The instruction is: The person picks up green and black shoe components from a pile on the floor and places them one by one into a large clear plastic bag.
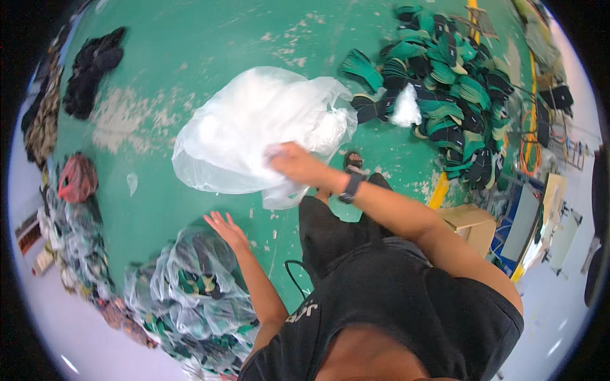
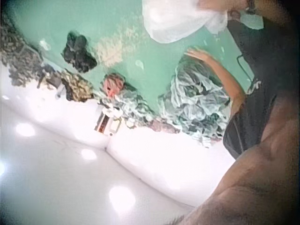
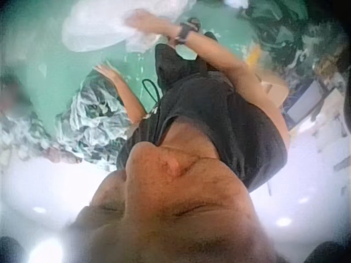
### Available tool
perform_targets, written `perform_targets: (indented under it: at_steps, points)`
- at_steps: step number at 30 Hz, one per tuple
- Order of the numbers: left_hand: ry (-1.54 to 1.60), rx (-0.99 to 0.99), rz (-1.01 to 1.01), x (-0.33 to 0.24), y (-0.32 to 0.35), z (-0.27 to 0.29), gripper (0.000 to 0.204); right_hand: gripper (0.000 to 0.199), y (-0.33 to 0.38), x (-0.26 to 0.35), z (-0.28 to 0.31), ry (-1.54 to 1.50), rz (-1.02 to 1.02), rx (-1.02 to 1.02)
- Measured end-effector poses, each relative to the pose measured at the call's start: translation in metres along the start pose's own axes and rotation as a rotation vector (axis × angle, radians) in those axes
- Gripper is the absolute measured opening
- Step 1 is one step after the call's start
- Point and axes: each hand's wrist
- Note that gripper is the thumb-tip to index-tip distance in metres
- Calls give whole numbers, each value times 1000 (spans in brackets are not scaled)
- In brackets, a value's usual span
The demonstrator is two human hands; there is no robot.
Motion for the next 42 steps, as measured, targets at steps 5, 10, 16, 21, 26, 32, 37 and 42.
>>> perform_targets:
  at_steps: [5, 10, 16, 21, 26, 32, 37, 42]
  points:
    - [84, 244, -199, -126, 11, -60, 96, 14, 36, 48, 48, 202, 0, 87]
    - [-387, 353, -340, -114, -23, -112, 20, 24, 16, 20, 107, 279, -169, 8]
    - [-553, 312, -712, -227, 36, -213, 28, 102, 61, -16, 209, 763, 63, -826]
    - [-517, 286, -508, -225, 14, -209, 22, 94, 139, -94, 215, 752, -77, -756]
    - [-282, 136, -460, -248, 97, -201, 17, 99, 194, -112, 163, 711, -155, -665]
    - [-520, 584, -328, -205, 183, -200, 26, 84, 122, 29, 36, 723, 834, -382]
    - [-224, 410, -453, -166, 135, -164, 42, 32, 30, 92, 55, 236, 368, -266]
    - [-373, -32, -166, -86, 41, -51, 64, 31, 64, 173, -18, 121, 385, 94]
Point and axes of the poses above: each hand's wrist, its own y-axis away from the middle knuckle, its own z-axis out of the back of the hand, x = y × z, and after that the axes turned 6 degrees about -x, right-handed
